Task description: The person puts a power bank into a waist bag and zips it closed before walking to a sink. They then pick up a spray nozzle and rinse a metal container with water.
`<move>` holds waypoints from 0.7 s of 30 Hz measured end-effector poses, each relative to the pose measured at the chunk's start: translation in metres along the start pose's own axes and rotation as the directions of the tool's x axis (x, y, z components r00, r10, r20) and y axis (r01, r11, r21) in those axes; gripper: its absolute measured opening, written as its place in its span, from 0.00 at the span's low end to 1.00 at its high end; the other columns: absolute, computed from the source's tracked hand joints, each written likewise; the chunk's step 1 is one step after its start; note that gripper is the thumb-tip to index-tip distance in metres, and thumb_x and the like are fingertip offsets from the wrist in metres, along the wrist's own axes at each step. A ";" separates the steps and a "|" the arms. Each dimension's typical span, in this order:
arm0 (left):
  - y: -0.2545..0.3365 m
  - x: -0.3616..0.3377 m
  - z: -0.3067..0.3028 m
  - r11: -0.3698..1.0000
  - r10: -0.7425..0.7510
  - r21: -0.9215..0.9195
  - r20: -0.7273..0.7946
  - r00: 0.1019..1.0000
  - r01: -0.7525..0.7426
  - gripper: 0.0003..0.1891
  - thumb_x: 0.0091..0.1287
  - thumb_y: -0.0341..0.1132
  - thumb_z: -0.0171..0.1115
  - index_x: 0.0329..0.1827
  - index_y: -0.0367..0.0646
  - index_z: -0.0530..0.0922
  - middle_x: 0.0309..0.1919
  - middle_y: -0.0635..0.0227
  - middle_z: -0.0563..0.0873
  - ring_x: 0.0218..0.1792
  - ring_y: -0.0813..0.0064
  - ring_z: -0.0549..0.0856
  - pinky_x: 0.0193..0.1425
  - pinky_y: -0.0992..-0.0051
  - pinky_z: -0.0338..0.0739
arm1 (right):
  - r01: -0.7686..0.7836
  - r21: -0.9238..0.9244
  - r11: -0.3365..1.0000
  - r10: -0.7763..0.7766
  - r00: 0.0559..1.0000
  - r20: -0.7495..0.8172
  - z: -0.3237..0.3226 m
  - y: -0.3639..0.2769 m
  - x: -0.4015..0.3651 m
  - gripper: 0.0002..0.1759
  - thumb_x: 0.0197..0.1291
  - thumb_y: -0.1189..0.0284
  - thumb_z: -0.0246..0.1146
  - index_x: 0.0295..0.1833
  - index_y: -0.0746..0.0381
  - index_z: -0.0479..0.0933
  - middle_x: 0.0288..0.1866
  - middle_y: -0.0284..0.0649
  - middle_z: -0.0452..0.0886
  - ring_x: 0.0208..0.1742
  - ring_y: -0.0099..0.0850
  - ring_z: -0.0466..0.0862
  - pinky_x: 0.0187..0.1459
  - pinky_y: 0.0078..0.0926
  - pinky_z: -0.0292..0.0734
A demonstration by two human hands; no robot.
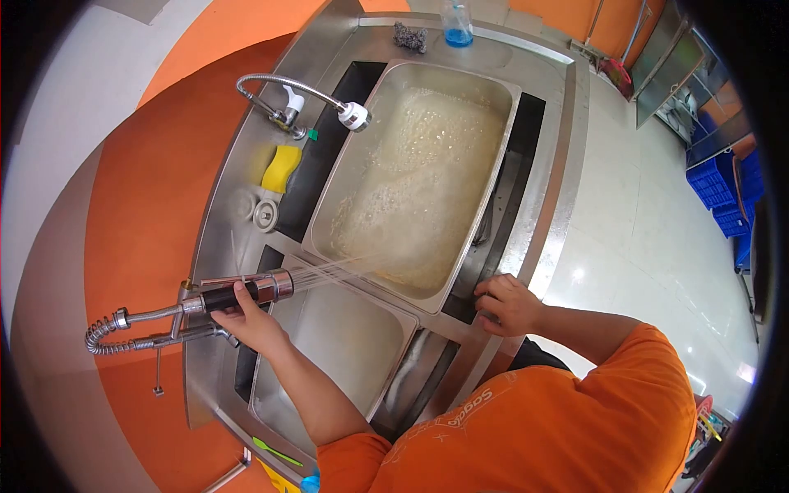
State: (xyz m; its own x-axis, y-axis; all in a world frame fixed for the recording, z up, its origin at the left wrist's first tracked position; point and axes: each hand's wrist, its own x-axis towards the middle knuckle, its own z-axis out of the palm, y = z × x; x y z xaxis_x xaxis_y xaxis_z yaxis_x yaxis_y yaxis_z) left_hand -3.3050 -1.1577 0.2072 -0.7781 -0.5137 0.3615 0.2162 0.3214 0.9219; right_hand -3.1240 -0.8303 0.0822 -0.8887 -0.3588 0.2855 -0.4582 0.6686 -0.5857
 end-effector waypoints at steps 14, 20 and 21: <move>0.012 0.004 0.019 0.999 0.039 -0.034 -0.007 0.999 -0.039 0.19 0.65 0.33 0.60 0.53 0.33 0.64 0.47 0.58 0.76 0.48 0.73 0.76 0.55 0.74 0.70 | -0.001 0.001 1.000 0.001 1.000 0.022 -0.001 0.000 0.000 0.13 0.44 0.69 0.65 0.36 0.57 0.72 0.46 0.40 0.71 0.48 0.36 0.72 0.50 0.34 0.68; 0.014 0.018 0.029 0.992 0.106 -0.063 -0.024 0.994 -0.108 0.19 0.63 0.31 0.62 0.51 0.33 0.65 0.46 0.58 0.76 0.48 0.72 0.76 0.55 0.74 0.71 | -0.012 0.004 1.000 0.012 0.999 0.035 0.000 0.000 0.000 0.12 0.45 0.69 0.64 0.36 0.57 0.72 0.46 0.40 0.71 0.49 0.36 0.72 0.51 0.35 0.68; 0.014 0.021 0.030 0.992 0.108 -0.064 -0.015 0.994 -0.108 0.19 0.62 0.31 0.63 0.50 0.33 0.65 0.46 0.59 0.77 0.47 0.71 0.77 0.54 0.73 0.72 | -0.014 0.004 1.000 0.014 0.999 0.035 0.000 0.000 0.000 0.12 0.45 0.69 0.64 0.36 0.57 0.72 0.46 0.40 0.71 0.49 0.36 0.72 0.51 0.35 0.68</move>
State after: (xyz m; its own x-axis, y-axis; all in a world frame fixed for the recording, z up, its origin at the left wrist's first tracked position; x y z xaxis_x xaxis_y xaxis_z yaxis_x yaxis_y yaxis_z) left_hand -3.3362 -1.1403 0.2235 -0.7412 -0.4882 0.4606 0.3366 0.3234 0.8844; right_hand -3.1237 -0.8302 0.0827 -0.8938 -0.3721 0.2504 -0.4454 0.6713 -0.5924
